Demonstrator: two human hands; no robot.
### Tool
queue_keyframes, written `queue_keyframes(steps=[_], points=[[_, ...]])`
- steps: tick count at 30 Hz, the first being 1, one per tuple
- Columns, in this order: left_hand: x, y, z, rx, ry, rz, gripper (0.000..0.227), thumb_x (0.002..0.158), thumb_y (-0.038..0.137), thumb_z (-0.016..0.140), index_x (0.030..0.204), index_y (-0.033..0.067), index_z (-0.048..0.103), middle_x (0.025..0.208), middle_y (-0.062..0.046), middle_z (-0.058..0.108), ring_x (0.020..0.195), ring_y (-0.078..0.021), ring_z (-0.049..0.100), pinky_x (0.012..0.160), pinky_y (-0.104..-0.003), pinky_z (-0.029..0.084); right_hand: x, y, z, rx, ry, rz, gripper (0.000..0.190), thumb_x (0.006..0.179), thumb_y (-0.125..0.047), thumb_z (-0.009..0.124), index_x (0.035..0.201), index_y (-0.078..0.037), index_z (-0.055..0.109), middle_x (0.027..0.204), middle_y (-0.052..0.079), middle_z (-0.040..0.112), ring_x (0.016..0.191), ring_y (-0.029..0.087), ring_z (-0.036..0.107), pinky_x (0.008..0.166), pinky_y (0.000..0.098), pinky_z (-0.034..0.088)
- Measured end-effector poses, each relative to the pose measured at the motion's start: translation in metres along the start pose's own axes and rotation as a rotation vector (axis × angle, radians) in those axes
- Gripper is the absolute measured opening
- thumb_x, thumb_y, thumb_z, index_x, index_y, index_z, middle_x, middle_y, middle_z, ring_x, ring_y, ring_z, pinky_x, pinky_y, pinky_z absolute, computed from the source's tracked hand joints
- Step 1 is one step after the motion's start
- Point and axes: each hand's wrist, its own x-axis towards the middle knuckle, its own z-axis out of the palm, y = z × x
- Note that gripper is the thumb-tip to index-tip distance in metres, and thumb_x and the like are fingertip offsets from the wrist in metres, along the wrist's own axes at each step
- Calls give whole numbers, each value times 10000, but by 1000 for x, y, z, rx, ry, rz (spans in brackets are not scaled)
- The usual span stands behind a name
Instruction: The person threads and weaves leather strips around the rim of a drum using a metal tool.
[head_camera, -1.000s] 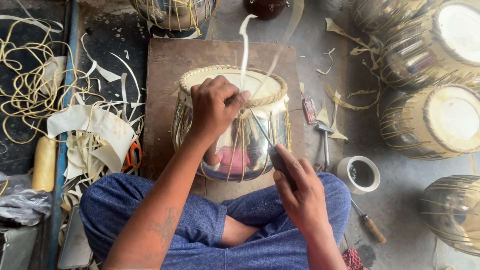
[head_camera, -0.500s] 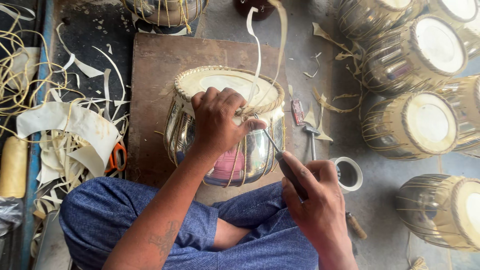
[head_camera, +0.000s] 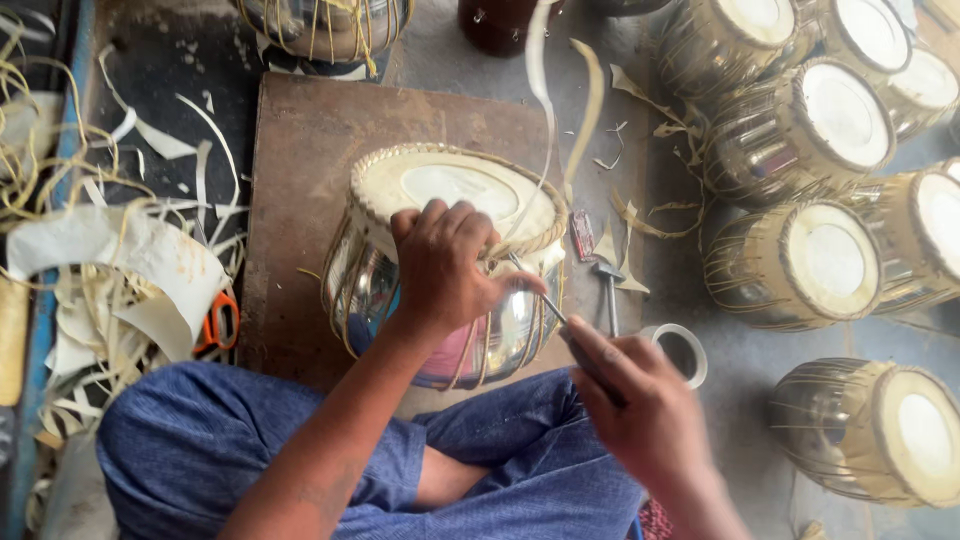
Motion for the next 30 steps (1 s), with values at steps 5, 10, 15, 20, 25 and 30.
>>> queue_keyframes(steps=[5, 10, 15, 20, 25, 30], points=[[2, -11, 6, 9, -7, -2, 681, 668, 770, 776, 806, 127, 599, 802, -32, 605, 810, -248, 556, 818, -435, 329, -17, 30, 59, 282, 178, 22, 523, 802, -74, 804, 1305, -171, 699, 1000, 77, 704, 825, 170, 699, 714, 299, 568], [8, -16, 3, 20, -39, -58, 659, 628, 716, 831, 783, 122, 592, 779, -29, 619, 791, -252, 563, 783, -446, 327, -7, 33, 85, 394, 224, 47, 469, 821, -55, 791, 1274, -159, 721, 1065, 70, 724, 842, 102, 728, 721, 258, 589], [13, -22, 2, 18, -45, -77, 601, 640, 631, 877, 781, 124, 588, 783, -34, 625, 798, -255, 571, 784, -448, 330, -1, 44, 105, 935, 96, 362, 557, 810, -14, 799, 1345, -141, 710, 1046, 58, 717, 755, 85, 594, 615, 218, 458], [18, -26, 6, -9, -32, -64, 560, 658, 586, 886, 789, 132, 585, 797, -37, 625, 792, -248, 567, 793, -448, 335, -7, 52, 125, 754, 216, 160, 538, 879, -11, 787, 1400, -92, 679, 1084, 75, 665, 821, 99, 635, 670, 224, 532], [18, -31, 7, -8, -56, -88, 533, 652, 542, 888, 763, 126, 574, 767, -36, 613, 781, -257, 564, 779, -446, 333, 6, 50, 124, 663, 186, -4, 566, 855, -7, 776, 1403, -27, 632, 1171, 66, 677, 978, 124, 652, 827, 241, 533], [22, -37, 9, 1, -23, -76, 510, 672, 531, 881, 764, 132, 577, 762, -32, 605, 767, -250, 558, 768, -447, 326, 10, 41, 126, 1209, 67, 418, 559, 910, -14, 787, 1449, -130, 701, 952, 102, 638, 707, 147, 580, 567, 255, 458]])
